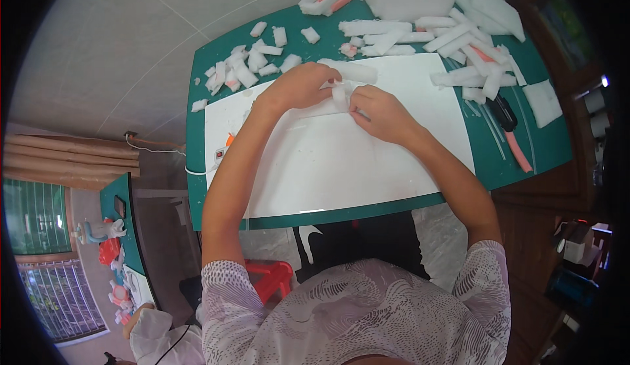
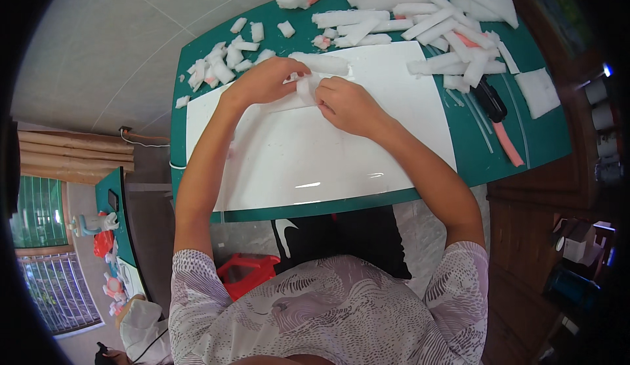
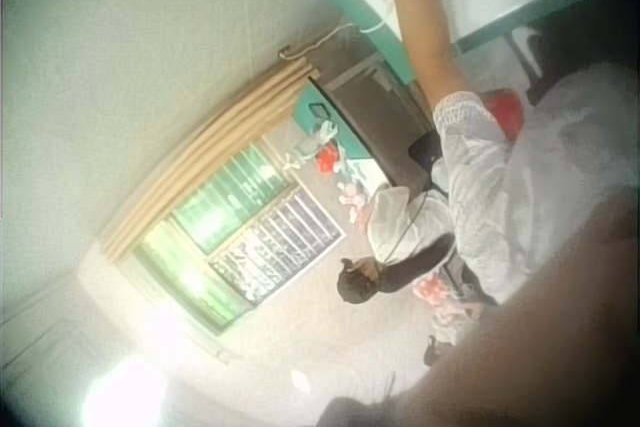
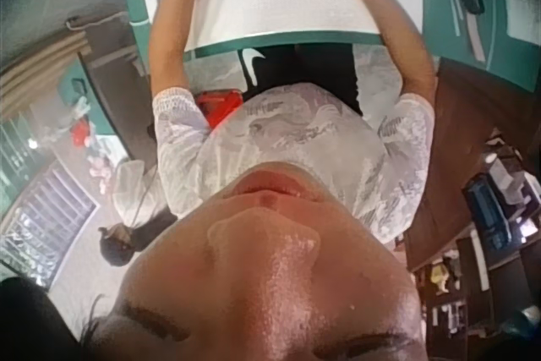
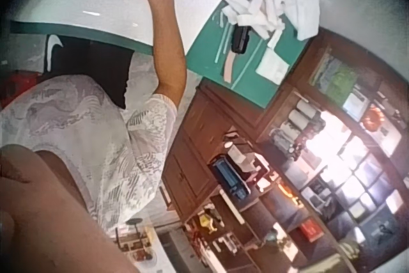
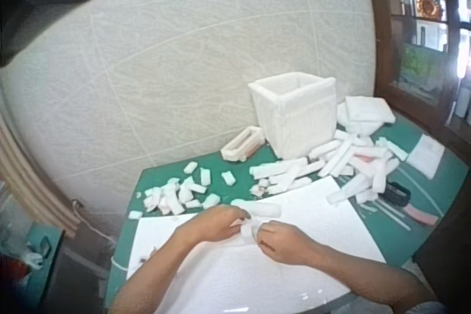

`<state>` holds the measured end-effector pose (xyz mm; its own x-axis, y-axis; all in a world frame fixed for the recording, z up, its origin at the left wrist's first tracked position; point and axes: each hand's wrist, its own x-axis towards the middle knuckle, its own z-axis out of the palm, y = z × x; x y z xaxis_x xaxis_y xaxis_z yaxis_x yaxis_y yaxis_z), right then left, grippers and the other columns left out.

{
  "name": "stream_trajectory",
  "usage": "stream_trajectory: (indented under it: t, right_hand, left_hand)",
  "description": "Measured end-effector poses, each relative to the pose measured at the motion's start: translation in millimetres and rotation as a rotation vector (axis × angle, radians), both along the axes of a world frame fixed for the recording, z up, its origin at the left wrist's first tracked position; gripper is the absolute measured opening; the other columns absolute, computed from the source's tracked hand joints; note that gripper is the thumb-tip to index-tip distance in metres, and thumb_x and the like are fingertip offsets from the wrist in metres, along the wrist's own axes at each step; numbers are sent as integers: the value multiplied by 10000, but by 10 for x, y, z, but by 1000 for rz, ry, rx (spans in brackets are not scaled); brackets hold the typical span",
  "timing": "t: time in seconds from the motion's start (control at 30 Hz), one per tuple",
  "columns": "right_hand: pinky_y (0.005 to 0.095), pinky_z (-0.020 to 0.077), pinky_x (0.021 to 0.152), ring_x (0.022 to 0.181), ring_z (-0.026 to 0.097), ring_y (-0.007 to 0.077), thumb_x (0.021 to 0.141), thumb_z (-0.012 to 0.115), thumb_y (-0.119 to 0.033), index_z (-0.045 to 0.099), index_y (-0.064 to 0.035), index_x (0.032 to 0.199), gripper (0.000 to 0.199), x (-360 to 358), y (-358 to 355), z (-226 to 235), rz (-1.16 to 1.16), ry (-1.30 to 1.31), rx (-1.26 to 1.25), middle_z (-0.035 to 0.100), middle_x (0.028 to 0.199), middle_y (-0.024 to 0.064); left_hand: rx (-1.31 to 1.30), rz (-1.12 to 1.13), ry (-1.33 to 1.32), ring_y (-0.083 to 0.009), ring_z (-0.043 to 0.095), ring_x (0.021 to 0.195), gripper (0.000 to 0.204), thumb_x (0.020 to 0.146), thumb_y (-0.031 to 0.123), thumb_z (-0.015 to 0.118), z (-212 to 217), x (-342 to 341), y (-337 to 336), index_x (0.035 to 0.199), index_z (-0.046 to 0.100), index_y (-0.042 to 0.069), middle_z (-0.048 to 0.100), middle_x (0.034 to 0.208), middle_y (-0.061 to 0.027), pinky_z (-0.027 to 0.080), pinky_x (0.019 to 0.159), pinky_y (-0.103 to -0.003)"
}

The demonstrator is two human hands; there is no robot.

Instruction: The person fits foam pieces together by hand and attaches them using a hot glue gun to build a foam structure.

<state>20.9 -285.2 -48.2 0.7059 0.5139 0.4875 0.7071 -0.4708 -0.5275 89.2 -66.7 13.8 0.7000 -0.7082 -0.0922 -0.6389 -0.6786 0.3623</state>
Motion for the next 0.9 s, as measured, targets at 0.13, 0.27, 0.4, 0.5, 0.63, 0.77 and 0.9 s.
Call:
stream_trajectory:
  t: [0.13,0.27,0.4,0.5,0.63,0.77,0.9]
  right_hand:
    - [394,517,737,845,604,297,818,672,-41,607,-28,840,69,-3,-29,-5,2,6,6,600,864,109]
    - [392,516,740,853,608,294,828,669,-48,608,-27,840,66,-6,-29,-22,11,5,-15,604,871,107]
    - [390,516,739,856,609,294,834,666,-46,605,-30,846,64,-15,-26,2,16,26,-20,603,873,104]
    - [385,514,741,854,609,294,832,669,-40,599,-32,845,71,-8,-7,-5,18,50,12,605,872,106]
    - [377,510,742,854,608,294,829,675,-36,594,-32,841,81,3,-21,-30,18,76,25,610,874,108]
    - [369,507,744,849,608,293,826,680,-31,594,-36,851,90,12,-37,-13,13,77,-10,615,877,110]
    - [369,508,749,846,609,294,827,682,-32,595,-39,862,94,8,-15,-15,9,105,-23,619,878,111]
  left_hand:
    - [17,9,117,-309,663,1021,257,914,81,651,23,69,-58,1167,657,36,709,1100,-152,510,916,-371]
    - [23,10,74,-313,649,1000,167,925,83,640,42,3,-37,1075,589,29,686,1080,-163,502,885,-383]
    - [-16,50,3,-324,634,997,196,934,101,644,66,-42,16,1080,524,48,656,1084,-172,492,855,-402]
    - [-259,138,-48,-283,653,983,350,924,123,677,162,-134,271,1229,515,61,663,1110,-141,517,863,-376]
    - [-397,284,96,-220,667,1044,470,897,95,698,281,-368,588,1338,537,71,654,1194,-113,520,963,-336]
    - [-498,357,207,-213,651,1114,383,855,39,719,172,-579,755,1223,610,43,649,1229,-107,477,1056,-326]
    - [-460,380,203,-209,648,1122,352,837,11,729,124,-651,811,1167,612,49,653,1222,-101,470,1069,-323]
